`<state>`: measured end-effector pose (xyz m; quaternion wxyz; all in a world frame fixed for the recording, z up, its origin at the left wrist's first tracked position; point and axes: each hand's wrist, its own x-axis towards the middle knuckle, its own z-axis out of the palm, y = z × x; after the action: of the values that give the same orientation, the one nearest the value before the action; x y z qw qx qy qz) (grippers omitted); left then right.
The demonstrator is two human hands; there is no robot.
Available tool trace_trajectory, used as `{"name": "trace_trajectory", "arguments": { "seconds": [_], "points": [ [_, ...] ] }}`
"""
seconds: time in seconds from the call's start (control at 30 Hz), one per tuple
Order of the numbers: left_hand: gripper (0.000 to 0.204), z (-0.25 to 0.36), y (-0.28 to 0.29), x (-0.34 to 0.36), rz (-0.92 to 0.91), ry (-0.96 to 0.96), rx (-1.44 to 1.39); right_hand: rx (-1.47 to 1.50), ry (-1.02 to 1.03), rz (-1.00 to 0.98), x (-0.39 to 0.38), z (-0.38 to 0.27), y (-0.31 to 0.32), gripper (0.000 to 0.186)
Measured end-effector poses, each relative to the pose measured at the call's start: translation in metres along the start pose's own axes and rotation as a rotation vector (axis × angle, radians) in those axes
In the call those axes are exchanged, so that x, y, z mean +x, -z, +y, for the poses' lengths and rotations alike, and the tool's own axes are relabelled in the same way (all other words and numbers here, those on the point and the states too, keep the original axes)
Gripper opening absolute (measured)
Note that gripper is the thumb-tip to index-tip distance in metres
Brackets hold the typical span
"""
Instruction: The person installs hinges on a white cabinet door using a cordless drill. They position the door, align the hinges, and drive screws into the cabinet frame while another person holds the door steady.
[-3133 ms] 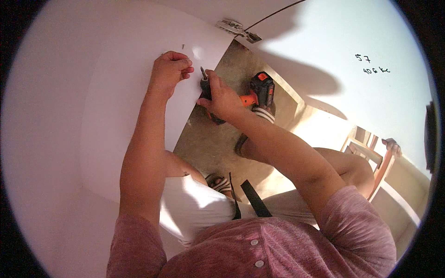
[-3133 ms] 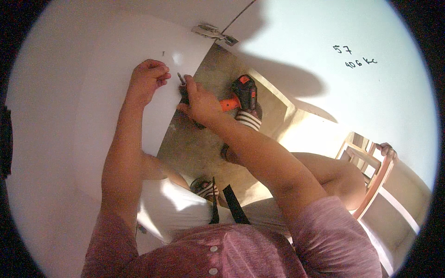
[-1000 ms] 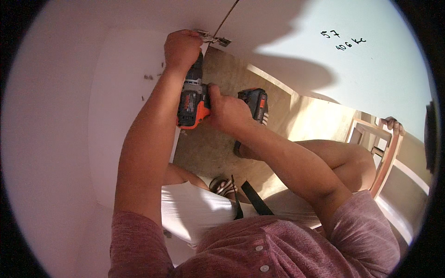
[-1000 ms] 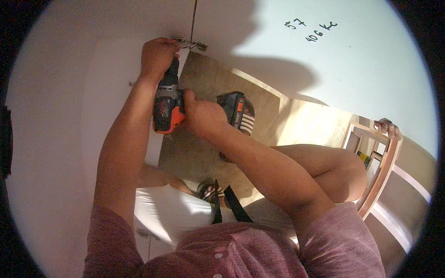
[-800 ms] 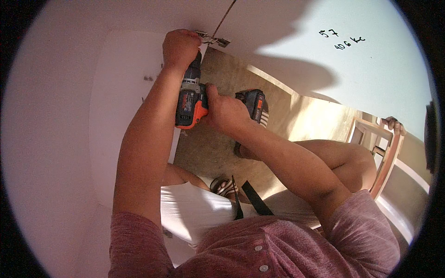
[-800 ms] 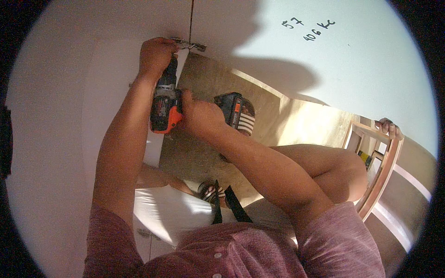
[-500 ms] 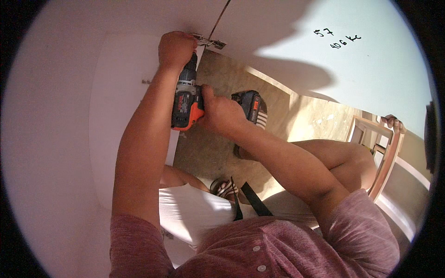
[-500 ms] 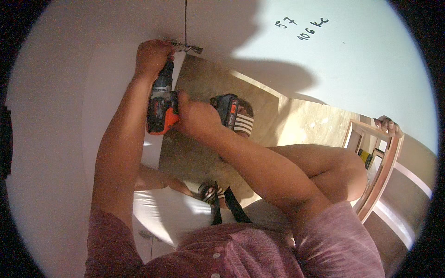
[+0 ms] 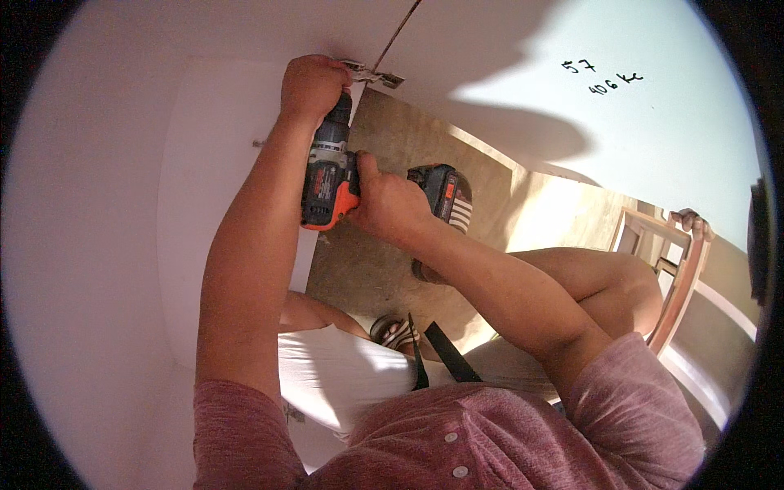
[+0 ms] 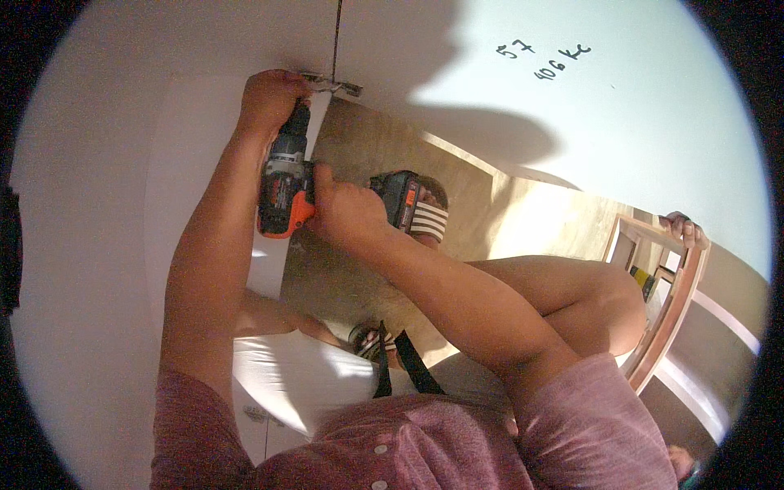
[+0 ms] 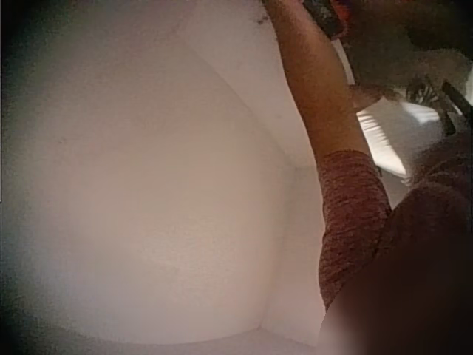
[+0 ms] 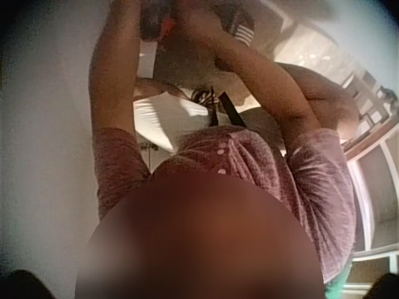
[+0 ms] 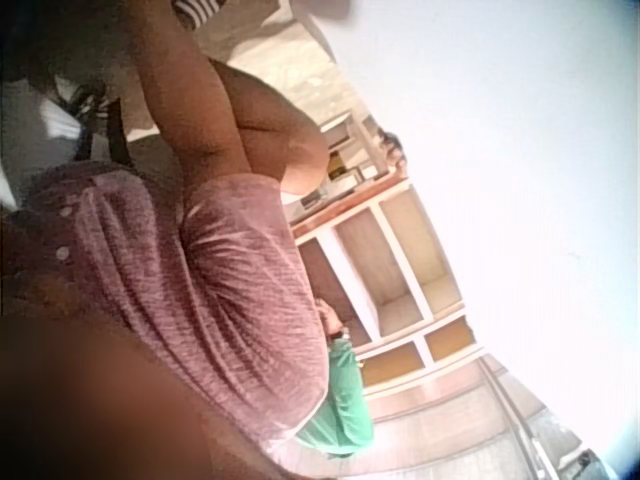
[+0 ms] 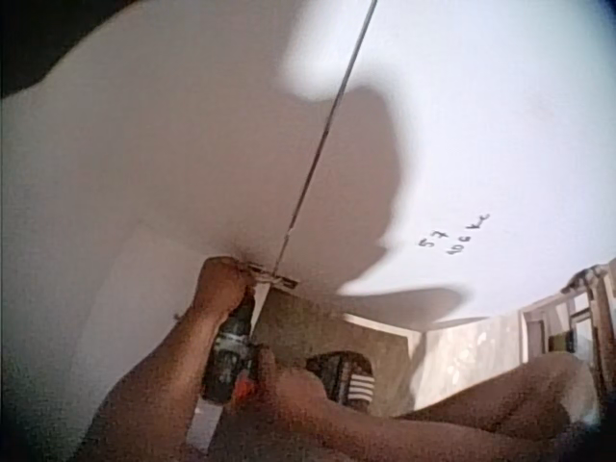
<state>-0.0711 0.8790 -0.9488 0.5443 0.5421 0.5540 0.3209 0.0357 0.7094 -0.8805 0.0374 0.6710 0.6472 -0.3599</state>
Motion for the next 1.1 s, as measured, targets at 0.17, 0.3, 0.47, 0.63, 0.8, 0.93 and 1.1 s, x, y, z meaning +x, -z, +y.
{"name": "trace_trajectory", "arguments": {
  "seconds": [0.17, 0.3, 0.47, 0.63, 0.8, 0.93, 1.1],
  "points": [
    [0.024, 0.005, 0.020, -0.016, -0.029, 0.081, 0.044, -0.004, -0.017, -0.030, 0.000, 0.000, 0.002, 0.069],
    [0.059, -0.003, 0.053, -0.077, -0.073, 0.217, -0.318, 0.043, -0.003, -0.004, 0.003, 0.001, 0.000, 0.070],
    [0.101, -0.027, 0.045, -0.170, -0.052, -0.018, -0.596, 0.057, -0.008, -0.020, 0.003, -0.002, -0.003, 0.070],
    [0.093, -0.033, 0.024, -0.197, 0.137, -0.085, -0.532, 0.068, -0.027, -0.004, 0.004, -0.007, -0.004, 0.069],
    [0.065, -0.034, 0.012, -0.189, 0.281, 0.029, -0.397, 0.063, -0.049, -0.008, 0.009, -0.009, -0.008, 0.066],
    [0.062, -0.035, 0.017, -0.188, 0.307, 0.000, -0.274, 0.053, -0.055, -0.031, 0.010, -0.010, -0.012, 0.063],
    [0.061, -0.037, 0.019, -0.188, 0.328, 0.014, -0.223, 0.065, -0.028, -0.003, 0.011, -0.012, -0.015, 0.058]
  ]
}}
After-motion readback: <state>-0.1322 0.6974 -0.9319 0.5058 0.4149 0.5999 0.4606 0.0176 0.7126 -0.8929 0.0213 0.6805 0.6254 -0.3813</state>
